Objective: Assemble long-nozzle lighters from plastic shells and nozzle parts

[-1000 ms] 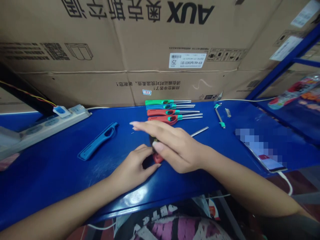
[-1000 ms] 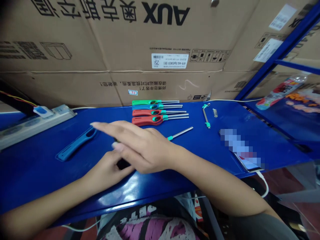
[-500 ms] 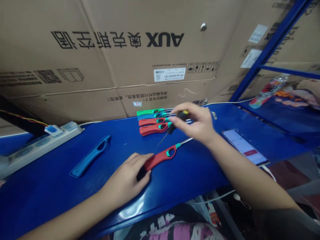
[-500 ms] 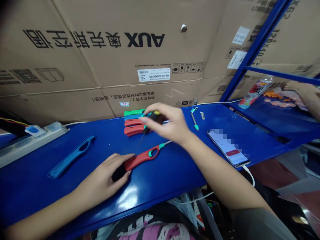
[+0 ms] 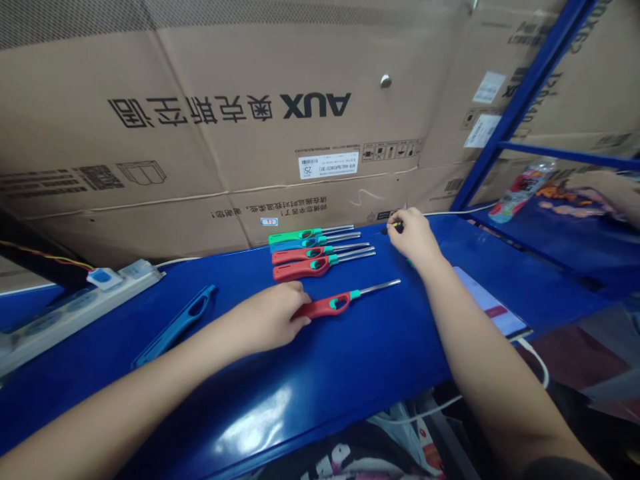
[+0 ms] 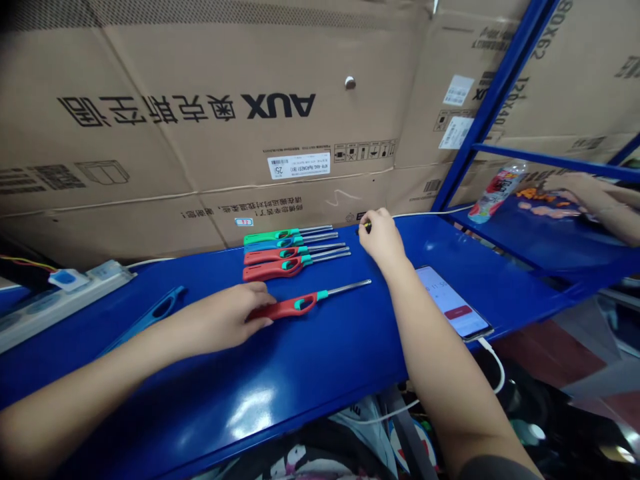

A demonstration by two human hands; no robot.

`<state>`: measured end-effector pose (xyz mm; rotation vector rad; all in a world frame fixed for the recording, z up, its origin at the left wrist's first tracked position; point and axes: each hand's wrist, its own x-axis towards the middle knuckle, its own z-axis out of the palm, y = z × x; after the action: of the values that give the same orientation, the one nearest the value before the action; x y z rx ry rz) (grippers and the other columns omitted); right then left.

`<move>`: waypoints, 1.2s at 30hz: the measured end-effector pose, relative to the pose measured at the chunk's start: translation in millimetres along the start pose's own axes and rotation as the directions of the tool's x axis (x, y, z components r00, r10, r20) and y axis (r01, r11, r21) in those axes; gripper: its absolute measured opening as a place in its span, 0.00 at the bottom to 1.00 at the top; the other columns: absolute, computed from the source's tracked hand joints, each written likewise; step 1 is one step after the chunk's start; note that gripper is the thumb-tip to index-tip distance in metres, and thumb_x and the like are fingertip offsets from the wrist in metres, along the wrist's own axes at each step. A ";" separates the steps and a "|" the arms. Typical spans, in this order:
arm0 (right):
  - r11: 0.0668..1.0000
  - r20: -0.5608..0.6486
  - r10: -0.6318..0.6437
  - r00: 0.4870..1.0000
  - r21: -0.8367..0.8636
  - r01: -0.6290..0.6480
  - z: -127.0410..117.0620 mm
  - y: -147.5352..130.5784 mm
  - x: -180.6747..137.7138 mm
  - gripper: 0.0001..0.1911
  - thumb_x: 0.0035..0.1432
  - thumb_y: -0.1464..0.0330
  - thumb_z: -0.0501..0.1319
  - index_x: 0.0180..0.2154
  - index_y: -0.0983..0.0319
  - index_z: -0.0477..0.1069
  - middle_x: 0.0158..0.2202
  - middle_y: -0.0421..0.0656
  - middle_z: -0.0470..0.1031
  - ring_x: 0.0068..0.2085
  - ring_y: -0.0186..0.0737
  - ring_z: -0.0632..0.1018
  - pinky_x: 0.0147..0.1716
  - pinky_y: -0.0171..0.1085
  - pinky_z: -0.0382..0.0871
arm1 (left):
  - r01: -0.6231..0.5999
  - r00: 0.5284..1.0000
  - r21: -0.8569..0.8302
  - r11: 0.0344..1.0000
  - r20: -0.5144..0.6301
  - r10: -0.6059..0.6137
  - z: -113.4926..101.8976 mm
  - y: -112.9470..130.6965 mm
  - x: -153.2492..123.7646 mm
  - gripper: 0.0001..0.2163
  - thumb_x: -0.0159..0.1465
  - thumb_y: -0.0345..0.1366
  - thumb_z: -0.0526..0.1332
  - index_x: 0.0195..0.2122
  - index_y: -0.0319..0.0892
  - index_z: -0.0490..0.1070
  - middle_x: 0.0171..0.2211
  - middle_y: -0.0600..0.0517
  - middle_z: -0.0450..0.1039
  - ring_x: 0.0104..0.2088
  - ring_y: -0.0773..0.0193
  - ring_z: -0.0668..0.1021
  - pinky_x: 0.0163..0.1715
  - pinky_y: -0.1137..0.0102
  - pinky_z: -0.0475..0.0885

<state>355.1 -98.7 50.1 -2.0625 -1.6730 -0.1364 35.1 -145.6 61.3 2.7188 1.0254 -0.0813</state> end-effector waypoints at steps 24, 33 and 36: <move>0.958 0.508 0.167 0.845 -0.287 -0.017 13.0 -13.5 -10.8 0.21 0.58 0.75 0.57 0.54 0.60 0.69 0.51 0.54 0.69 0.51 0.54 0.76 0.43 0.45 0.70 | 0.002 0.876 0.192 0.981 -0.474 0.091 -21.1 -147.6 101.7 0.12 0.68 0.31 0.55 0.46 0.37 0.76 0.40 0.42 0.69 0.43 0.53 0.73 0.47 0.58 0.73; 0.955 0.522 0.163 0.838 -0.297 -0.001 11.2 -15.8 -11.8 0.21 0.59 0.75 0.56 0.55 0.60 0.68 0.52 0.55 0.68 0.52 0.55 0.75 0.45 0.46 0.70 | 0.016 0.899 0.229 0.973 -0.429 0.086 -12.2 -156.4 108.8 0.11 0.71 0.32 0.56 0.51 0.36 0.74 0.46 0.40 0.73 0.49 0.52 0.76 0.52 0.55 0.73; 0.954 0.524 0.166 0.835 -0.300 -0.002 10.7 -17.0 -12.2 0.21 0.60 0.75 0.55 0.54 0.60 0.68 0.52 0.55 0.67 0.53 0.55 0.75 0.45 0.46 0.70 | 0.026 0.906 0.237 0.971 -0.415 0.077 -10.9 -157.7 107.6 0.14 0.71 0.38 0.61 0.54 0.39 0.71 0.52 0.43 0.73 0.50 0.54 0.77 0.50 0.55 0.76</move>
<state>333.7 -102.7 41.3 -2.5683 -1.9712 0.2873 12.2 41.0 26.3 3.0475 1.1502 0.4394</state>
